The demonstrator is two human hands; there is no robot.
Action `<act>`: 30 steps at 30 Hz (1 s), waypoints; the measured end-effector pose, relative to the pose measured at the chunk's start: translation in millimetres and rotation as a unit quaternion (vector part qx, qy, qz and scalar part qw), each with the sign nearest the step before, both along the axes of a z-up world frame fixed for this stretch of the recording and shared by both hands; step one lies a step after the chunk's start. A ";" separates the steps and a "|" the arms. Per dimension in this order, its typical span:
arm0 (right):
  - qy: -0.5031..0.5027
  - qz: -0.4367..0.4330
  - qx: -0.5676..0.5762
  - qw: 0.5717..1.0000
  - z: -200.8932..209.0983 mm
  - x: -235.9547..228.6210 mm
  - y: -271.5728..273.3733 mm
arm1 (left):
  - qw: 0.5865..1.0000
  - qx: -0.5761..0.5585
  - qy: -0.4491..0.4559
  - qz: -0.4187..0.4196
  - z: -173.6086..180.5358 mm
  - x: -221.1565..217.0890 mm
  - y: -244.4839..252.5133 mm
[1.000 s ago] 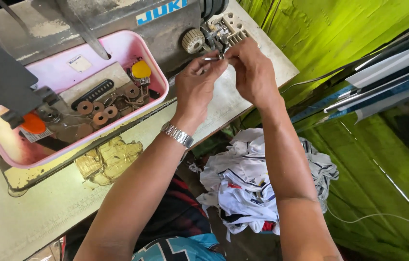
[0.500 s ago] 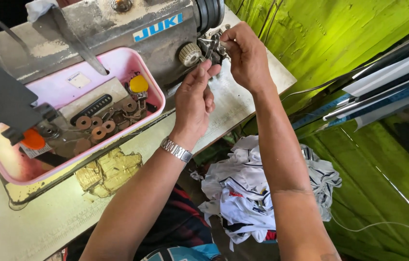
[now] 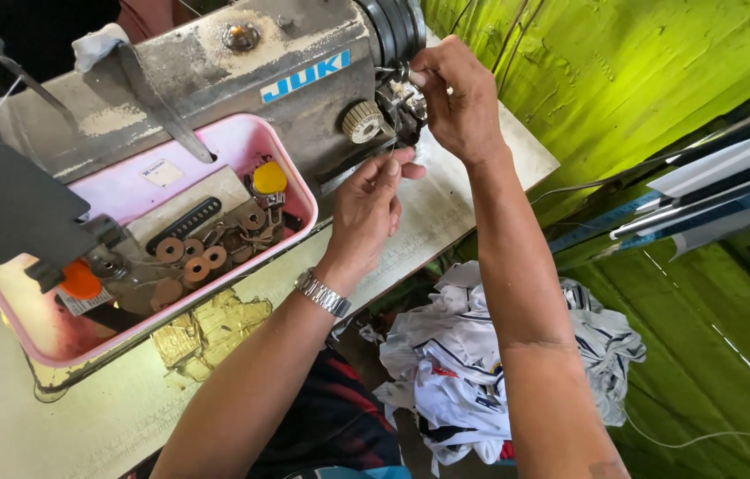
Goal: The person threads a sewing machine by hand, guiding the thread through the tension assembly and needle area. They handle a small metal bobbin, winding thread onto it before placing it into the machine's bobbin case. The person then continues to pull and adjust the thread through the machine's upper guides.
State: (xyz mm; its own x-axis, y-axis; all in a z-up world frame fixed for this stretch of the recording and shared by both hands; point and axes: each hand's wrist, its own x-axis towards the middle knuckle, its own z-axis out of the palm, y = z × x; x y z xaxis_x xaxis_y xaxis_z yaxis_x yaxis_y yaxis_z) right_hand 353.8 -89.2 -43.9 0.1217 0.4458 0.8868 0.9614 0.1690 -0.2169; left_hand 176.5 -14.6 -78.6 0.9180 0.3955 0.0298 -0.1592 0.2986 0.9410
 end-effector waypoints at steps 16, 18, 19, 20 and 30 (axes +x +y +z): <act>-0.002 -0.038 0.071 0.997 -31.5 18.6 14.1 | 0.926 0.374 0.008 0.039 -40.0 10.3 12.2; -0.018 -0.053 0.074 0.996 -36.3 20.5 14.9 | 0.878 0.467 -0.042 0.099 -51.6 14.8 10.4; -0.015 -0.053 0.071 0.996 -37.6 20.1 15.1 | 0.879 0.465 -0.039 0.098 -54.3 14.2 8.6; -0.015 -0.052 0.076 0.996 -36.8 21.9 16.1 | 0.862 0.494 -0.024 0.107 -56.0 16.4 8.5; -0.011 -0.063 0.087 0.994 -39.6 29.4 19.3 | 0.844 0.527 0.017 0.095 -52.1 15.8 3.9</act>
State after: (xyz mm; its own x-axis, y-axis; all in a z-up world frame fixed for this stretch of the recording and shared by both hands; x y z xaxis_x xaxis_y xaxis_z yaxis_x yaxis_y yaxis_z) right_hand 383.1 -69.9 -83.6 0.1468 0.2685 0.9520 0.9815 0.0802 -0.1739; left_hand 192.3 -10.7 -130.7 0.8488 0.3051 0.4318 -0.0777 -0.7358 0.6727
